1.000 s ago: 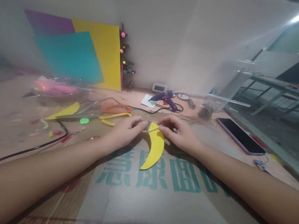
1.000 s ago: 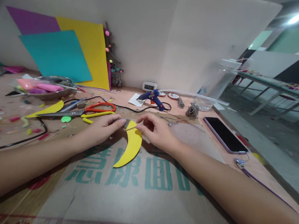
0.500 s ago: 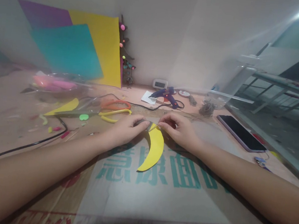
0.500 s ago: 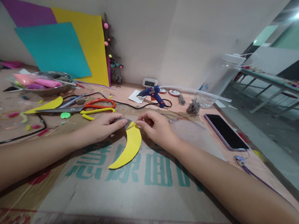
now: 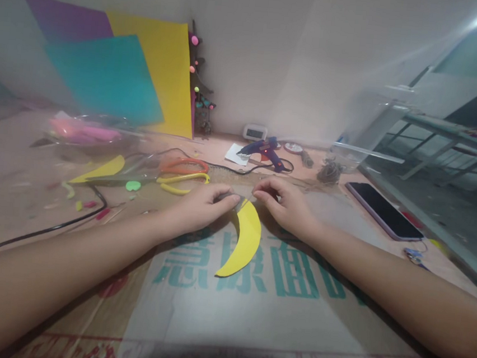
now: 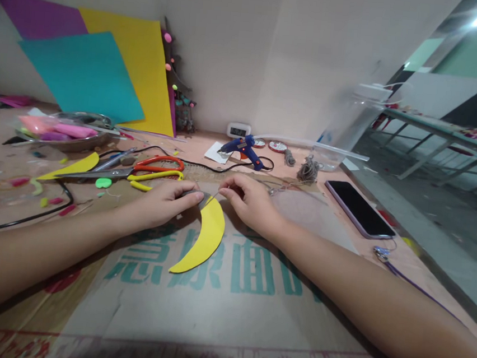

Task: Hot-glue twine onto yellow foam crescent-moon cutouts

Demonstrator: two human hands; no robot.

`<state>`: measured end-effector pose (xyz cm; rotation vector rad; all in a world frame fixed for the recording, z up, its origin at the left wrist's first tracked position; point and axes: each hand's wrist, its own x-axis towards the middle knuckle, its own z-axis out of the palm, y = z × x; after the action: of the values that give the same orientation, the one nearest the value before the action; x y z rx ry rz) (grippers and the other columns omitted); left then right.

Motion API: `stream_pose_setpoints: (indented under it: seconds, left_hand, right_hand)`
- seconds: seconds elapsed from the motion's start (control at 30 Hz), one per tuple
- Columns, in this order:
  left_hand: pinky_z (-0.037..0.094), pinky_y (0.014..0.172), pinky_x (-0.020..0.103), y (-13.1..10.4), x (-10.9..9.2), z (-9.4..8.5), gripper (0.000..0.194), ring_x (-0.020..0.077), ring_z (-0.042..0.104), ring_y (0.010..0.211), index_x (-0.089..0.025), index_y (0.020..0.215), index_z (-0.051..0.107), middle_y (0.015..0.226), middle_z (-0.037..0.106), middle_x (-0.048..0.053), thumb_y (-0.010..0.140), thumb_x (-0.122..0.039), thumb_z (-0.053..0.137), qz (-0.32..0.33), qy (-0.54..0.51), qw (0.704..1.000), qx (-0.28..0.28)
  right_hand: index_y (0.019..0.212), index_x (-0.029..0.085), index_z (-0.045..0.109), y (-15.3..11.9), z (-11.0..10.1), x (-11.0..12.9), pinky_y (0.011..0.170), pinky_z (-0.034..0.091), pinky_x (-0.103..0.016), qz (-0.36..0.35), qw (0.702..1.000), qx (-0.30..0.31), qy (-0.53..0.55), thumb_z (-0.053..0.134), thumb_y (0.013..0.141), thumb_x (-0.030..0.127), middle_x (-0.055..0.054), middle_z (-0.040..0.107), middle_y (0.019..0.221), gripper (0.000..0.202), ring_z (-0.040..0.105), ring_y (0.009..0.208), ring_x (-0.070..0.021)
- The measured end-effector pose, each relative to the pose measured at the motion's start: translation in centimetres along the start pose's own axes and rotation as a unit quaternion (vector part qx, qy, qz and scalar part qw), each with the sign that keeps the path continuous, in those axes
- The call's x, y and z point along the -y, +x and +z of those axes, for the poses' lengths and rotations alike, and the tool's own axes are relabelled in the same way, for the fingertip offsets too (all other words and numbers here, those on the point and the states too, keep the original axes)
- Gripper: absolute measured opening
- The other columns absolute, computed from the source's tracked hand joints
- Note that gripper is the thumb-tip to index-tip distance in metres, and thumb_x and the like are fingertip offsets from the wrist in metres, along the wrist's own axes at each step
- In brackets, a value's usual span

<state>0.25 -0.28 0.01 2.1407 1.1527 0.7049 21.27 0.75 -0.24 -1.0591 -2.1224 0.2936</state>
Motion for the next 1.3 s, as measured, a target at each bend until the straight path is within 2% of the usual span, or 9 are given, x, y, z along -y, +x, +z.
stream_pose_setpoints:
  seconds: [0.67, 0.8, 0.9, 0.97, 1.03, 1.1, 1.17, 1.23, 1.3]
  left_hand:
    - [0.031, 0.054, 0.025, -0.3, -0.1, -0.1, 0.034, 0.0128, 0.045, 0.060, -0.018, 0.069, 0.049, 0.063, 0.048, -0.003, 0.091, -0.041, 0.039, 0.028, -0.007, 0.999, 0.039]
    - [0.032, 0.053, 0.024, -0.4, -0.1, -0.1, 0.033, 0.0123, 0.044, 0.059, -0.018, 0.069, 0.048, 0.062, 0.047, -0.003, 0.091, -0.042, 0.040, 0.030, -0.036, 0.998, 0.048]
    - [0.032, 0.052, 0.024, -0.4, -0.1, 0.0, 0.035, 0.0119, 0.044, 0.057, -0.018, 0.071, 0.049, 0.062, 0.047, -0.003, 0.091, -0.044, 0.040, 0.021, -0.062, 0.997, 0.045]
    - [0.032, 0.051, 0.023, -0.3, 0.0, 0.0, 0.035, 0.0118, 0.043, 0.056, -0.018, 0.071, 0.049, 0.061, 0.047, -0.003, 0.091, -0.045, 0.040, 0.007, -0.076, 0.997, 0.021]
    - [0.032, 0.050, 0.023, -0.2, 0.2, 0.1, 0.036, 0.0122, 0.044, 0.055, -0.018, 0.073, 0.050, 0.060, 0.048, -0.003, 0.092, -0.047, 0.039, -0.012, -0.086, 0.996, -0.019]
    - [0.032, 0.049, 0.023, -0.1, 0.4, 0.3, 0.036, 0.0128, 0.045, 0.055, -0.018, 0.075, 0.051, 0.061, 0.049, -0.002, 0.091, -0.048, 0.039, -0.028, -0.090, 0.994, -0.055]
    - [0.031, 0.048, 0.023, 0.0, 0.7, 0.4, 0.036, 0.0132, 0.045, 0.055, -0.018, 0.078, 0.053, 0.063, 0.051, -0.002, 0.091, -0.049, 0.039, -0.033, -0.088, 0.993, -0.074]
    - [0.032, 0.049, 0.023, 0.1, 0.9, 0.5, 0.036, 0.0135, 0.046, 0.057, -0.018, 0.079, 0.054, 0.066, 0.053, -0.001, 0.091, -0.049, 0.039, -0.030, -0.079, 0.993, -0.082]
    - [0.033, 0.050, 0.023, 0.1, 1.0, 0.5, 0.036, 0.0137, 0.046, 0.059, -0.017, 0.078, 0.055, 0.068, 0.054, -0.001, 0.091, -0.047, 0.039, -0.019, -0.069, 0.993, -0.090]
  right_hand:
    - [0.084, 0.017, 0.063, -0.1, 0.1, 0.1, 0.064, 0.040, -0.026, -0.002, 1.000, 0.007, 0.012, 0.057, 0.087, 0.024, -0.002, 0.065, 0.077, 0.010, 0.055, 0.069, -0.0137]
    - [0.084, 0.018, 0.065, 0.0, 0.3, -0.1, 0.067, 0.042, -0.027, -0.003, 0.999, 0.037, 0.013, 0.057, 0.087, 0.023, -0.002, 0.065, 0.079, 0.010, 0.057, 0.073, -0.0148]
    - [0.090, 0.019, 0.066, 0.1, 0.4, -0.4, 0.078, 0.044, -0.030, -0.024, 0.998, 0.048, 0.023, 0.056, 0.088, 0.022, -0.005, 0.067, 0.094, 0.011, 0.059, 0.090, -0.0180]
    - [0.103, 0.021, 0.064, 0.2, 0.3, -0.7, 0.081, 0.045, -0.032, -0.024, 0.999, 0.011, 0.041, 0.053, 0.089, 0.022, -0.007, 0.064, 0.110, 0.018, 0.057, 0.098, -0.0191]
    - [0.114, 0.021, 0.057, 0.2, 0.2, -0.8, 0.075, 0.046, -0.030, 0.011, 0.996, -0.041, 0.076, 0.050, 0.090, 0.023, -0.008, 0.059, 0.117, 0.025, 0.058, 0.091, -0.0171]
    - [0.113, 0.020, 0.053, 0.2, -0.1, -0.7, 0.066, 0.046, -0.028, 0.055, 0.988, -0.079, 0.118, 0.047, 0.092, 0.027, -0.007, 0.060, 0.109, 0.023, 0.056, 0.076, -0.0141]
    - [0.101, 0.019, 0.055, 0.1, -0.3, -0.4, 0.062, 0.044, -0.026, 0.077, 0.984, -0.075, 0.139, 0.044, 0.094, 0.031, -0.004, 0.061, 0.090, 0.018, 0.053, 0.067, -0.0130]
    - [0.083, 0.018, 0.057, 0.1, -0.3, 0.0, 0.059, 0.042, -0.025, 0.079, 0.988, -0.028, 0.128, 0.044, 0.093, 0.034, -0.001, 0.058, 0.073, 0.023, 0.052, 0.065, -0.0132]
    - [0.074, 0.017, 0.058, 0.0, -0.3, 0.5, 0.057, 0.039, -0.025, 0.077, 0.991, 0.027, 0.102, 0.048, 0.090, 0.034, 0.000, 0.057, 0.066, 0.026, 0.051, 0.063, -0.0129]
